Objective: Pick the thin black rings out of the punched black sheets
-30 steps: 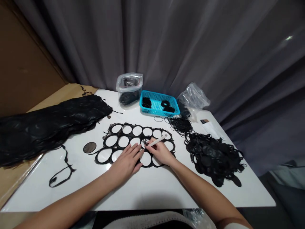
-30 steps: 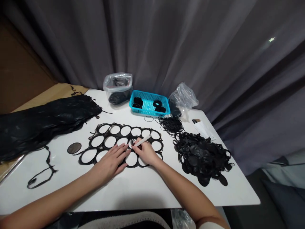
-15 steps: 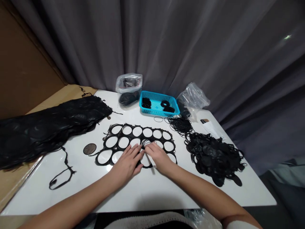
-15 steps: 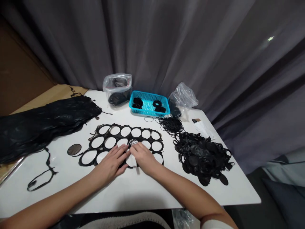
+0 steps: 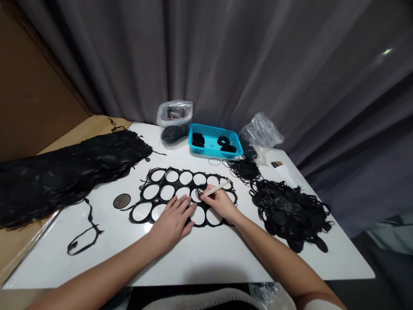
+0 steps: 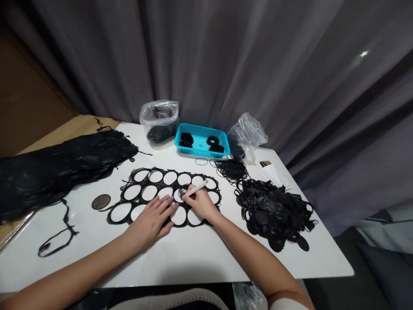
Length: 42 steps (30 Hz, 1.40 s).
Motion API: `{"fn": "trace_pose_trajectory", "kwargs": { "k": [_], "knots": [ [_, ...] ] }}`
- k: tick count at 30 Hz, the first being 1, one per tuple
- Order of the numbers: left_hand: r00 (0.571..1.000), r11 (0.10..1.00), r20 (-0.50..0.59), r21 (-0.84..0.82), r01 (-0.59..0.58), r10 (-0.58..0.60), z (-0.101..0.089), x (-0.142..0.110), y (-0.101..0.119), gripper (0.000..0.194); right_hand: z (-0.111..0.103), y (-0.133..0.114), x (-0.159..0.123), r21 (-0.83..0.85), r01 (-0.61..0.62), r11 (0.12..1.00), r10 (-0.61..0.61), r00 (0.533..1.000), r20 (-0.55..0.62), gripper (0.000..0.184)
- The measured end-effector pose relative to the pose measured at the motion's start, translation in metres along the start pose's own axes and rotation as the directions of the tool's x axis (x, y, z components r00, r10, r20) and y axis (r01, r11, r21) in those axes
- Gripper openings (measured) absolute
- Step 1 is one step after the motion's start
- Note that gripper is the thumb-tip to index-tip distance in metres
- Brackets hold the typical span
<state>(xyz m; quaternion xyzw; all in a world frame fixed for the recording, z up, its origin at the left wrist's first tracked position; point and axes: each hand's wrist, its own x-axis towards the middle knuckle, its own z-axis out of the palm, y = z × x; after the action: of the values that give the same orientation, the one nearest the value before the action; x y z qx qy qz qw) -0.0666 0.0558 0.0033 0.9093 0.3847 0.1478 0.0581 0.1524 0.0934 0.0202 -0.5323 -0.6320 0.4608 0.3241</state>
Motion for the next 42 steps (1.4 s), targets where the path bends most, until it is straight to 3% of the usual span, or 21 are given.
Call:
{"fn": "trace_pose_trajectory", "kwargs": {
  "k": [9,27,31,37,42],
  "knots": [
    [1.0,1.0,0.021,0.025,0.008,-0.009,-0.001,0.004,0.002,0.047,0.004,0.0,-0.003,-0.051,0.069,0.996,-0.066,0.997,0.045,0.017],
    [1.0,1.0,-0.008,-0.017,-0.011,0.011,0.001,0.003,0.001,0.047,0.004,-0.005,-0.007,-0.105,0.095,0.99,-0.09,0.994,0.056,0.018],
    [1.0,1.0,-0.012,-0.014,-0.006,0.006,0.001,0.002,0.002,0.047,0.003,-0.005,-0.007,-0.173,0.155,0.973,-0.146,0.987,0.061,0.019],
    [1.0,1.0,-0.008,0.0,0.003,-0.003,0.003,0.003,0.002,0.047,0.004,-0.001,-0.013,-0.323,0.343,0.882,-0.324,0.939,0.111,0.019],
    [0.999,0.999,-0.023,-0.025,0.03,-0.031,0.005,0.003,0.003,0.044,0.01,-0.003,-0.02,-0.431,0.512,0.743,-0.432,0.859,0.274,0.012]
  ]
}}
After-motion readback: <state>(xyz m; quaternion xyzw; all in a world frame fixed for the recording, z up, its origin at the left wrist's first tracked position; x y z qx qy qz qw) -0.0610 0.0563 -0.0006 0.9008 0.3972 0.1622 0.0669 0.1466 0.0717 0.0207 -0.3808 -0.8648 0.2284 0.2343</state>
